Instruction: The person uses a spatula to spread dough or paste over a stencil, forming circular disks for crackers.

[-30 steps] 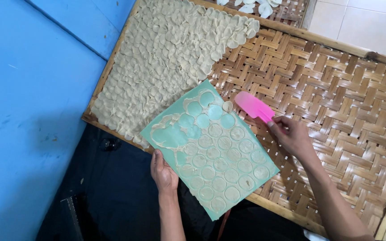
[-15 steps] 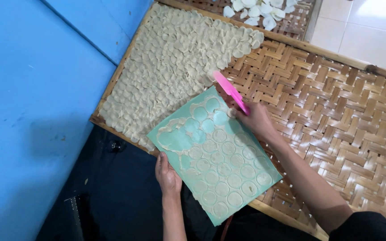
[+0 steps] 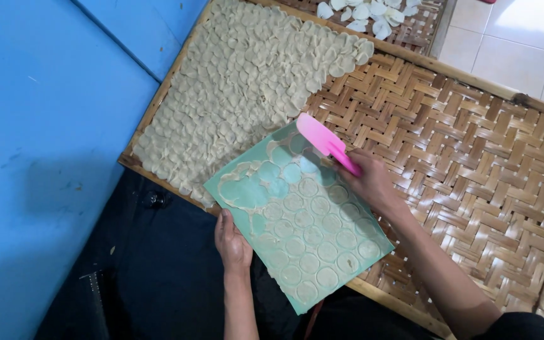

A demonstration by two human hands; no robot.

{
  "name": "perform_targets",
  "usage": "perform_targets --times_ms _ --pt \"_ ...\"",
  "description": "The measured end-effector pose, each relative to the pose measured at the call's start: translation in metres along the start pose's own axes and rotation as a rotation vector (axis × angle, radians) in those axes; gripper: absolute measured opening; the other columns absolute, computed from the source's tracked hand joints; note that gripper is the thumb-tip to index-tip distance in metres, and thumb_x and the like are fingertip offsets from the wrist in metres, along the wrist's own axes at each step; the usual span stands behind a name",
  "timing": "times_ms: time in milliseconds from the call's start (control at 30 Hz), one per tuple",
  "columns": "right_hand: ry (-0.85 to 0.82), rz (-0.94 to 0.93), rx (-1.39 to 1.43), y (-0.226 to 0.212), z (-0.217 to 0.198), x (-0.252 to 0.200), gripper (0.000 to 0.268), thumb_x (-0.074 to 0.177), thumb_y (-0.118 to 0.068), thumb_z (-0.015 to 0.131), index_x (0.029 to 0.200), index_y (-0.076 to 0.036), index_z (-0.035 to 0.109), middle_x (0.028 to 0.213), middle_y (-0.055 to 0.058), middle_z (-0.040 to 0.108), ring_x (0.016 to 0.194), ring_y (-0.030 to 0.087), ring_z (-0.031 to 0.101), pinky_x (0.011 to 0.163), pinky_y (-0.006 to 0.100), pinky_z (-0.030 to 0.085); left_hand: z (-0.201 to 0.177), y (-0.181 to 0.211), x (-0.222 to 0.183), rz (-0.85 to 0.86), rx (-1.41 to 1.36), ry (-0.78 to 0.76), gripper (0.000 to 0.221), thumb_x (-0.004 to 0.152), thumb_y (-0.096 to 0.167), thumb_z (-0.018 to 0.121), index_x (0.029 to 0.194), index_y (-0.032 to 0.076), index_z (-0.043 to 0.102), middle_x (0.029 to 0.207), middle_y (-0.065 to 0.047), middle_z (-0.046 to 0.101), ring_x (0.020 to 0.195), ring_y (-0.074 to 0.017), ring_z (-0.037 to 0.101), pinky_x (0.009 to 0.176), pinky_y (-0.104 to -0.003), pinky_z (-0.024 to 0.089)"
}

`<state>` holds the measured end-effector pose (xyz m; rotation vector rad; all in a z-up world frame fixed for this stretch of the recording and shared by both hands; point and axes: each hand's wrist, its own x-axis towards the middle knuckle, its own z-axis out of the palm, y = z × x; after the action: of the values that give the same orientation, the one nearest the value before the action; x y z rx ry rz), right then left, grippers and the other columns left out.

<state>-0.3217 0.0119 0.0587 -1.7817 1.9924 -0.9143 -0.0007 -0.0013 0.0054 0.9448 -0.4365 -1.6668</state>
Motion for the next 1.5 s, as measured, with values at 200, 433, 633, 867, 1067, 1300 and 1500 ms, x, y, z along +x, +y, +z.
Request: perform_targets --times_ms 200,433,633,867,1067,1300,1500 --pt "-0.055 0.222 0.203 -0.014 -0.020 -0.002 0.029 0.089 -0.023 0.076 0.117 -0.013 0.079 0.090 0.007 0.075 0.071 0.017 0.068 0.067 0.036 0.056 -0.004 -0.004 0.001 -0.001 -0.012 0.018 0.054 0.106 0.032 0.047 0.147 -0.003 0.046 0.138 -0.016 0.060 0.121 -0.0236 0.061 0.101 -0.039 0.051" --pt "-0.051 0.134 0.237 -0.011 -0.026 -0.003 0.031 0.091 -0.024 0.074 0.119 -0.011 0.078 0.095 0.007 0.077 0.078 0.016 0.072 0.071 0.035 0.059 -0.004 -0.004 0.002 0.012 -0.020 -0.007 0.054 0.107 0.032 0.048 0.146 -0.004 0.046 0.137 -0.016 0.060 0.120 -0.0237 0.062 0.101 -0.039 0.051" --pt "-0.069 -0.176 -0.197 -0.019 -0.019 -0.007 0.038 0.084 -0.015 0.072 0.119 -0.001 0.071 0.113 0.018 0.073 0.079 0.029 0.073 0.072 0.043 0.060 -0.013 -0.010 0.005 0.024 -0.033 -0.012 0.054 0.108 0.033 0.049 0.146 -0.005 0.046 0.138 -0.017 0.060 0.122 -0.0242 0.061 0.102 -0.040 0.050" --pt "-0.252 -0.195 -0.438 -0.063 -0.034 0.033 0.027 0.092 -0.026 0.066 0.113 -0.009 0.071 0.090 0.011 0.072 0.070 0.033 0.071 0.061 0.048 0.056 -0.006 -0.005 0.002 0.025 -0.045 -0.040 0.055 0.106 0.033 0.049 0.147 -0.003 0.045 0.140 -0.016 0.059 0.124 -0.0254 0.060 0.104 -0.041 0.049" --pt "-0.398 -0.191 -0.466 -0.060 -0.024 0.051 0.025 0.095 -0.028 0.065 0.106 -0.006 0.069 0.094 0.011 0.072 0.072 0.031 0.071 0.063 0.048 0.058 -0.010 -0.008 0.003 0.033 -0.053 -0.065 0.053 0.107 0.032 0.048 0.146 -0.004 0.046 0.139 -0.017 0.059 0.124 -0.0253 0.060 0.104 -0.042 0.050" --pt "-0.323 -0.373 -0.273 -0.056 -0.018 0.048 0.040 0.082 -0.014 0.068 0.121 -0.005 0.067 0.101 0.016 0.071 0.075 0.035 0.071 0.063 0.048 0.058 -0.008 -0.006 0.002 0.036 -0.037 -0.065 0.051 0.108 0.032 0.046 0.146 -0.003 0.047 0.139 -0.016 0.060 0.123 -0.0233 0.061 0.103 -0.039 0.050" --pt "-0.289 -0.276 -0.516 -0.069 -0.031 0.053 0.029 0.096 -0.024 0.067 0.119 -0.006 0.067 0.092 0.013 0.067 0.065 0.033 0.070 0.053 0.047 0.054 -0.016 -0.013 0.006 0.074 -0.053 -0.107 0.050 0.110 0.031 0.047 0.145 -0.005 0.048 0.137 -0.017 0.061 0.121 -0.0245 0.061 0.103 -0.040 0.050"
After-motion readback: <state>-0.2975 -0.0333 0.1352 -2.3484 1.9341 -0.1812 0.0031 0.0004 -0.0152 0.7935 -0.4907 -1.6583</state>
